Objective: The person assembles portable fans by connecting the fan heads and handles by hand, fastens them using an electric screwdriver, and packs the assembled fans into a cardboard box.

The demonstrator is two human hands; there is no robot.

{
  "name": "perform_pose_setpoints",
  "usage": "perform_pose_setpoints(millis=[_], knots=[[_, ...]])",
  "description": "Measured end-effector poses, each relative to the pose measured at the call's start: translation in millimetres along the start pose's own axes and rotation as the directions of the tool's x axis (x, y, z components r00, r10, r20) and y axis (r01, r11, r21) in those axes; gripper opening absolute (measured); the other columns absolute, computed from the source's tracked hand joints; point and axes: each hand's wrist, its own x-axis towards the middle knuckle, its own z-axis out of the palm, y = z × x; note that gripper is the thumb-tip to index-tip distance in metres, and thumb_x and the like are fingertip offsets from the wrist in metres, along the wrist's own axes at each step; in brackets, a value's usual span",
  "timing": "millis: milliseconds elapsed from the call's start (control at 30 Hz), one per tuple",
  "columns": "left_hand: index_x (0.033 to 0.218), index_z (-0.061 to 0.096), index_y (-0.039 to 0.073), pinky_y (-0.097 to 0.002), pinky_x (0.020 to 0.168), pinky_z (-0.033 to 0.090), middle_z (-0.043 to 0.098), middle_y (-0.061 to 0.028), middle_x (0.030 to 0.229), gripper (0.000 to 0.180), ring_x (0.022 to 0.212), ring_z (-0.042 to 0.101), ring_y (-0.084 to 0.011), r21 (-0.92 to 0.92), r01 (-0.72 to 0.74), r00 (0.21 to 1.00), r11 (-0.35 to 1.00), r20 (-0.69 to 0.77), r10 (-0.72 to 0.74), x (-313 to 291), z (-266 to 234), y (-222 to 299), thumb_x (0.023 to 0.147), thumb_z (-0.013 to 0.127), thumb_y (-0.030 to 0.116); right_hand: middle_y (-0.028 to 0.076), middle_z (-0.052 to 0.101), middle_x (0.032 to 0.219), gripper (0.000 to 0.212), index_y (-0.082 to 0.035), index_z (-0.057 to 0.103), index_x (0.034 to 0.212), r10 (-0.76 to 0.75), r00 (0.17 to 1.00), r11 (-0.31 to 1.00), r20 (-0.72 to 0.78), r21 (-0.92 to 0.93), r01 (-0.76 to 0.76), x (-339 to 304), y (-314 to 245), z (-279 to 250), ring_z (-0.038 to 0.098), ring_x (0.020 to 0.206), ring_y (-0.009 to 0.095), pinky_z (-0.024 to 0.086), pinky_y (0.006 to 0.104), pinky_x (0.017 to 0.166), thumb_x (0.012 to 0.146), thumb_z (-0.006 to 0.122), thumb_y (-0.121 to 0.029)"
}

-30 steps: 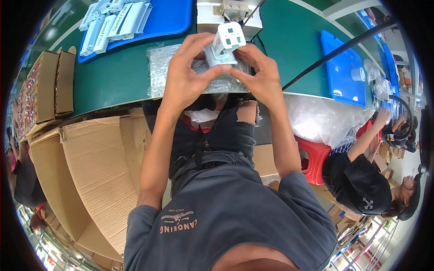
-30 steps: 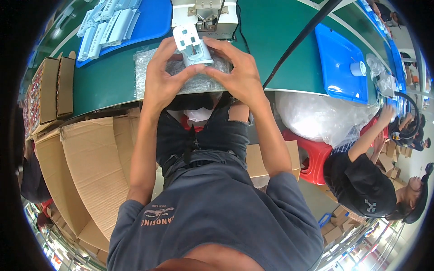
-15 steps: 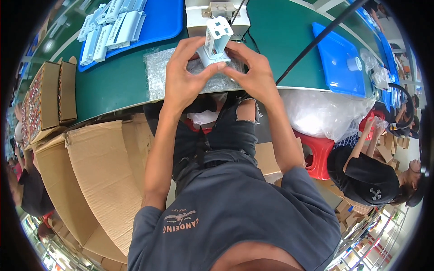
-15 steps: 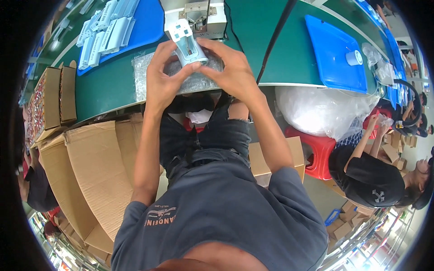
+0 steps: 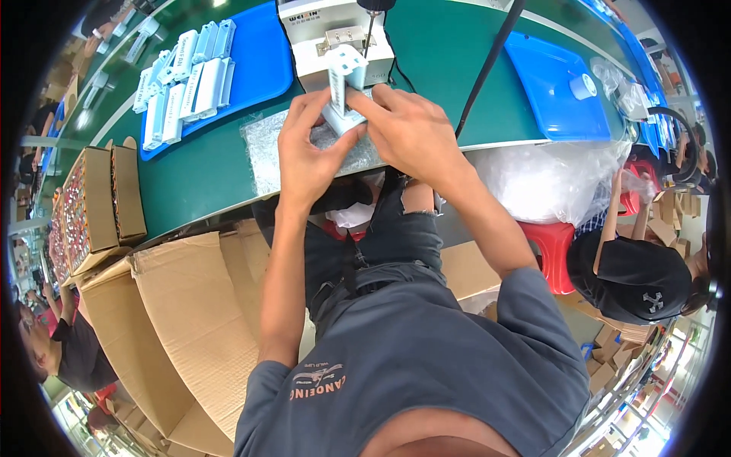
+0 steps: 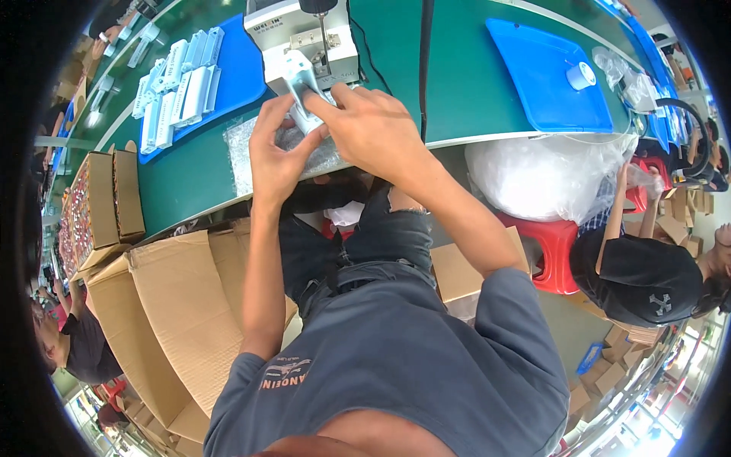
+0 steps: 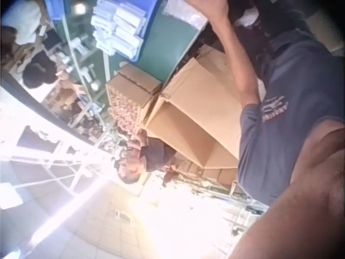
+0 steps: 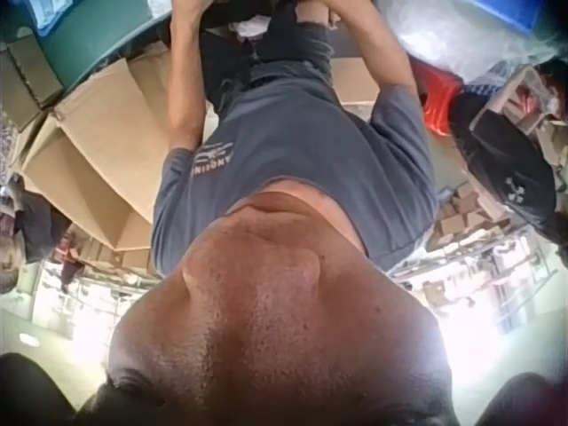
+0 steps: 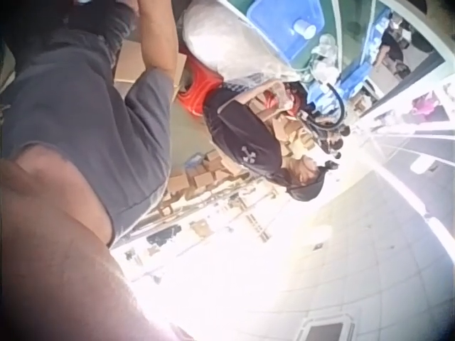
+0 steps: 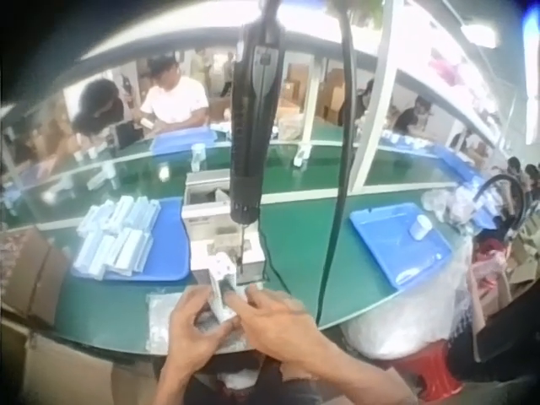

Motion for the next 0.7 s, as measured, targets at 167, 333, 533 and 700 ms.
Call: perform_pose_setpoints(millis=[167, 333, 533, 700], knots=[[0.126, 0.069, 0.002, -0.0337, 0.077, 0.051, 0.067, -0.0127, 0.112, 0.059, 0.097, 0.065, -0.0242, 0.052, -0.021, 0.999, 0.998, -0.036, 0.023, -0.2, 3.9, 4.3, 0.071, 0.09, 0.01, 0.006, 0.065, 0.093, 0.036, -0.013, 0.064, 0.12, -0.12, 0.988, 0.991, -0.097, -0.075, 0.113, -1.0, 6.6, -0.4, 0.068, 0.086, 0.028, 0.057, 0.0408, 0.073, 0.085, 0.069, -0.008], [0.124, 0.069, 0.0, -0.0329, 0.078, 0.052, 0.066, -0.0122, 0.112, 0.058, 0.096, 0.064, -0.0231, 0.087, -0.008, 0.999, 0.996, -0.052, 0.012, -0.1, 3.3, 6.4, 0.072, 0.09, 0.012, 0.006, 0.07, 0.093, 0.018, -0.007, 0.07, 0.106, 0.05, 0.969, 0.951, -0.241, 0.309, 0.027, -4.6, 6.0, 6.6, 0.068, 0.08, 0.019, 0.055, 0.0305, 0.071, 0.088, 0.073, -0.004], [0.125, 0.066, -0.002, -0.0314, 0.086, 0.051, 0.066, -0.0106, 0.116, 0.053, 0.102, 0.064, -0.0198, -0.152, 0.057, 0.998, 0.987, 0.011, -0.056, -1.7, -1.5, -9.5, 0.077, 0.087, 0.011, 0.002, 0.069, 0.085, 0.009, 0.001, 0.071, 0.1, 0.462, 0.882, 0.395, 0.093, 0.869, -0.298, -4.0, 18.8, 25.0, 0.063, 0.076, 0.007, 0.049, 0.0232, 0.067, 0.093, 0.072, -0.005], [0.126, 0.065, 0.0, -0.0327, 0.093, 0.049, 0.066, -0.0076, 0.121, 0.048, 0.106, 0.062, -0.0174, -0.46, 0.207, 0.972, 0.864, 0.2, -0.127, -1.5, -18.0, -9.3, 0.081, 0.082, 0.01, 0.003, 0.069, 0.085, 0.011, 0.004, 0.071, 0.099, 0.372, 0.88, 0.155, 0.294, 0.916, -0.371, -3.7, 26.7, 19.4, 0.061, 0.073, 0.007, 0.047, 0.0222, 0.064, 0.092, 0.073, -0.005]])
